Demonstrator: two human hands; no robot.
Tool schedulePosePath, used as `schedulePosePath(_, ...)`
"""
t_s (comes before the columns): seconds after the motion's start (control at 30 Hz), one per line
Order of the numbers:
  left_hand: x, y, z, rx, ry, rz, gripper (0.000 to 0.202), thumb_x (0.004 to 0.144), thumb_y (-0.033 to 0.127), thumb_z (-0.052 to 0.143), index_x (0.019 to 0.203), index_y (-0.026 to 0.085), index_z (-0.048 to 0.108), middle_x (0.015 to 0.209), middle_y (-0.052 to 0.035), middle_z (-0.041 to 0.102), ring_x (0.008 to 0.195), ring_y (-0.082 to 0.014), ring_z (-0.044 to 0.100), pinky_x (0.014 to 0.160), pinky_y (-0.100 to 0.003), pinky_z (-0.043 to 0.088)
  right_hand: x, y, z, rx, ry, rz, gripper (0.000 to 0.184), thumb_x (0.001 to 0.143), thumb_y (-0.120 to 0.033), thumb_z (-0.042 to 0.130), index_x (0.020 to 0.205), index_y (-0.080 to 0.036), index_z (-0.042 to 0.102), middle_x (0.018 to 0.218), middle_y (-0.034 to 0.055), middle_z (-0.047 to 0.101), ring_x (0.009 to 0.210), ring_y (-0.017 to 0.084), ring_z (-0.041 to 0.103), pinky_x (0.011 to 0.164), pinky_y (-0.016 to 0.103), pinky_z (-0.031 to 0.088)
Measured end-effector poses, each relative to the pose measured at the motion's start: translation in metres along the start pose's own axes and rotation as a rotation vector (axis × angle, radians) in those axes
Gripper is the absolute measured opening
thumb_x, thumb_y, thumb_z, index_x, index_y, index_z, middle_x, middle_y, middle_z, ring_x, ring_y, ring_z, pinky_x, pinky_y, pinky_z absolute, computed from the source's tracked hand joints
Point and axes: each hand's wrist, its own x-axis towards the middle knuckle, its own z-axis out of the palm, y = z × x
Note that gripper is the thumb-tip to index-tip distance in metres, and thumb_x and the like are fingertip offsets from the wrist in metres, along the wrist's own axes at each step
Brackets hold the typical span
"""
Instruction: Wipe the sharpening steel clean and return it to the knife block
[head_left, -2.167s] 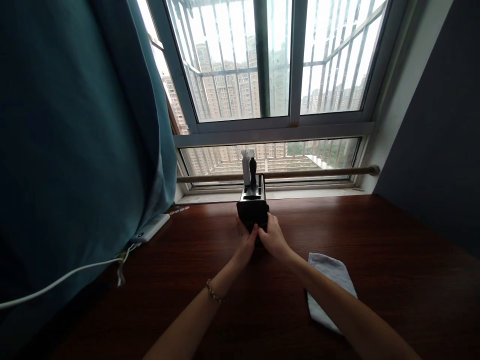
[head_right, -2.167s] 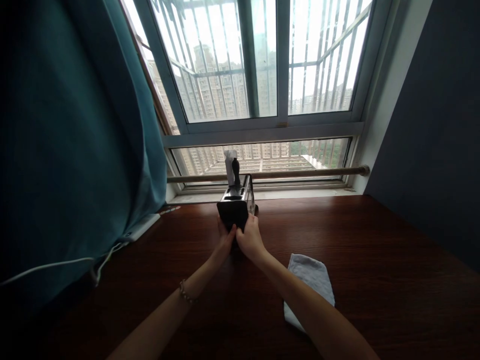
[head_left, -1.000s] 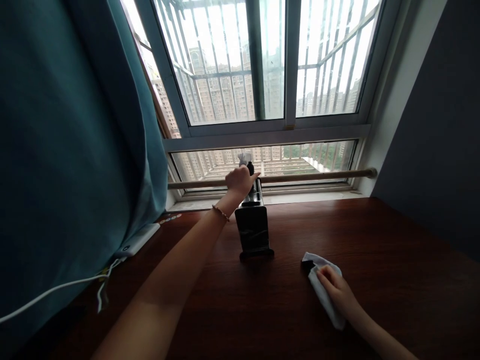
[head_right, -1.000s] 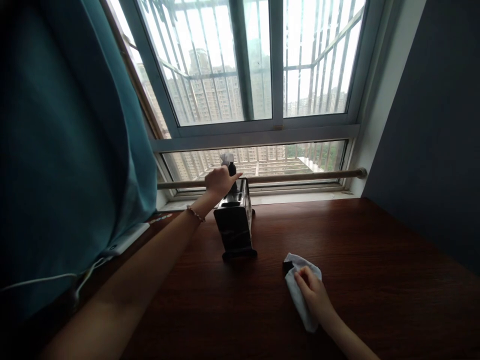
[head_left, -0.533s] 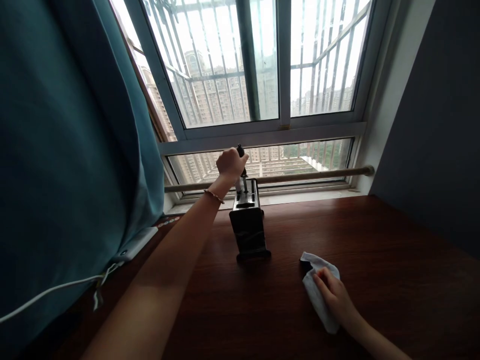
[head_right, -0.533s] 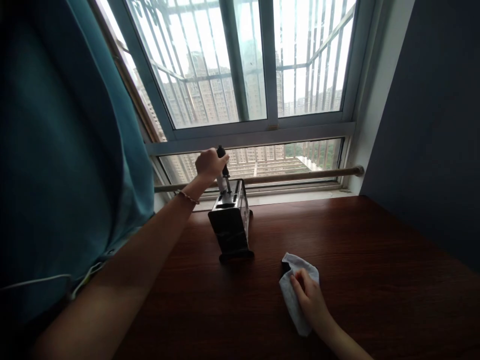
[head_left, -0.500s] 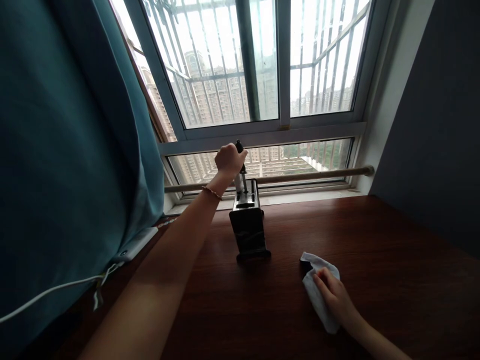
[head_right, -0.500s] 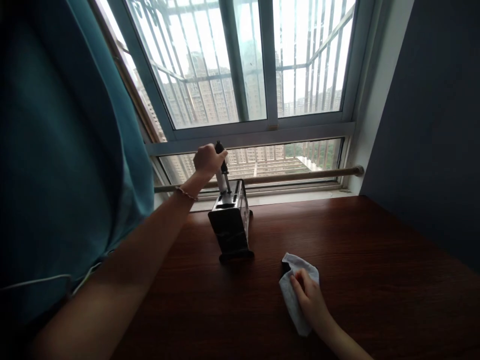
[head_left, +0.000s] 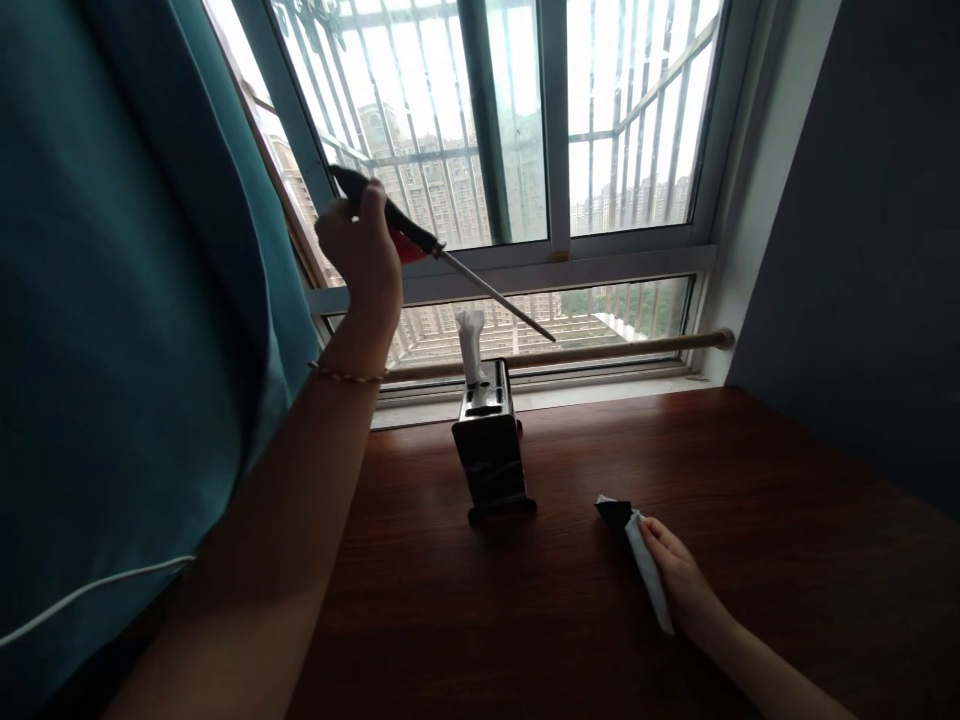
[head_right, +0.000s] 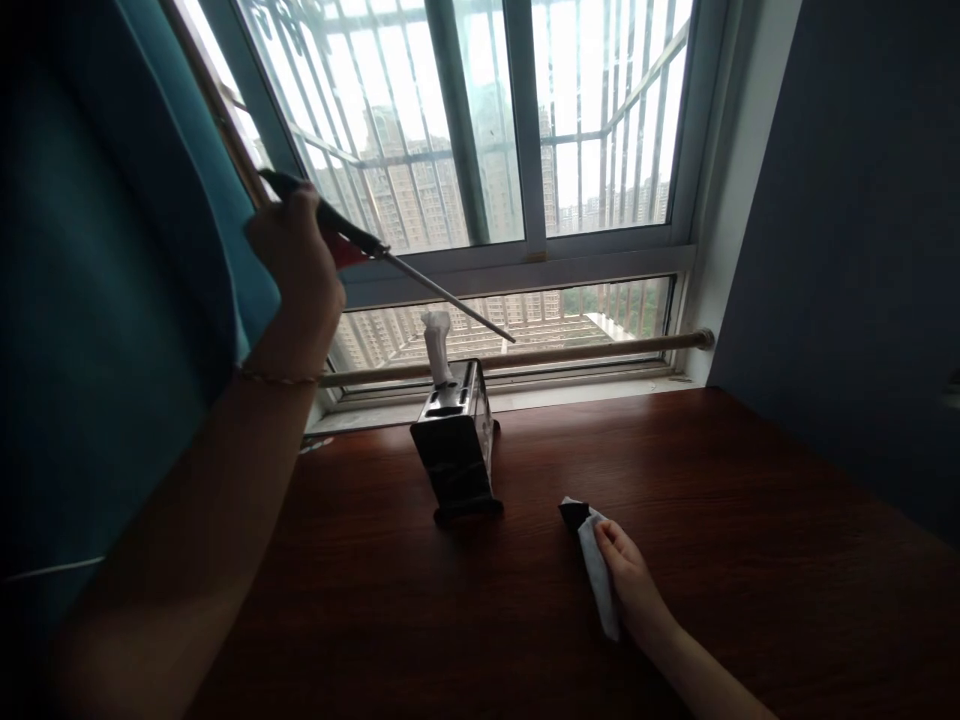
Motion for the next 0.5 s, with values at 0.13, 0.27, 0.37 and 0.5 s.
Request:
schedulePosePath(0.13, -0.09, -0.012, -0.011, -0.385, -0.088, -0.422, 0.03, 0.076, 0.041, 0.052, 0.076, 0.011, 0.051, 0.056, 0.0028, 0.055, 0.051, -0.0122, 0.06, 0.059, -0.036, 0.055, -0.002, -0.008, 0.001, 0.326, 0.016, 0.175, 0.03, 0.065, -0.045, 0.065, 0.081, -0.02, 0.065, 0.079, 0.0045, 0.066, 0.074, 0.019, 0.061, 0.069, 0.031, 0.05)
schedulePosePath(0.27, -0.196, -0.023, -0.026, -0.518, -0.196, -0.744, 0.027, 0.072, 0.041, 0.056, 0.073, 0.014, 0.05, 0.054, 0.0026, 0.057, 0.05, -0.0147, 0.061, 0.057, -0.034, 0.056, -0.007, -0.015, 0.01, 0.54, 0.027, 0.202, 0.028, 0.061, -0.045, 0.069, 0.074, -0.02, 0.067, 0.077, 0.0057, 0.068, 0.072, 0.02, 0.062, 0.071, 0.036, 0.052)
schedulePosePath(0.37, -0.264, -0.028, -0.038, -0.57, -0.22, -0.873, 0.025, 0.073, 0.04, 0.056, 0.076, 0.016, 0.049, 0.055, 0.0038, 0.059, 0.049, -0.0139, 0.061, 0.057, -0.033, 0.055, -0.012, -0.025, 0.023, 0.601, -0.023, 0.198, 0.027, 0.067, -0.045, 0.065, 0.078, -0.021, 0.065, 0.078, 0.0044, 0.068, 0.073, 0.021, 0.062, 0.073, 0.043, 0.052)
schedulePosePath(0.5, -0.323, -0.03, -0.055, -0.618, -0.258, -1.003, 0.022, 0.074, 0.037, 0.057, 0.077, 0.018, 0.048, 0.058, 0.0035, 0.061, 0.054, -0.0153, 0.063, 0.06, -0.032, 0.054, -0.016, -0.037, 0.036, 0.565, -0.079, 0.111, 0.023, 0.068, -0.03, 0.066, 0.088, -0.018, 0.064, 0.093, 0.0049, 0.067, 0.086, 0.019, 0.062, 0.088, 0.04, 0.048)
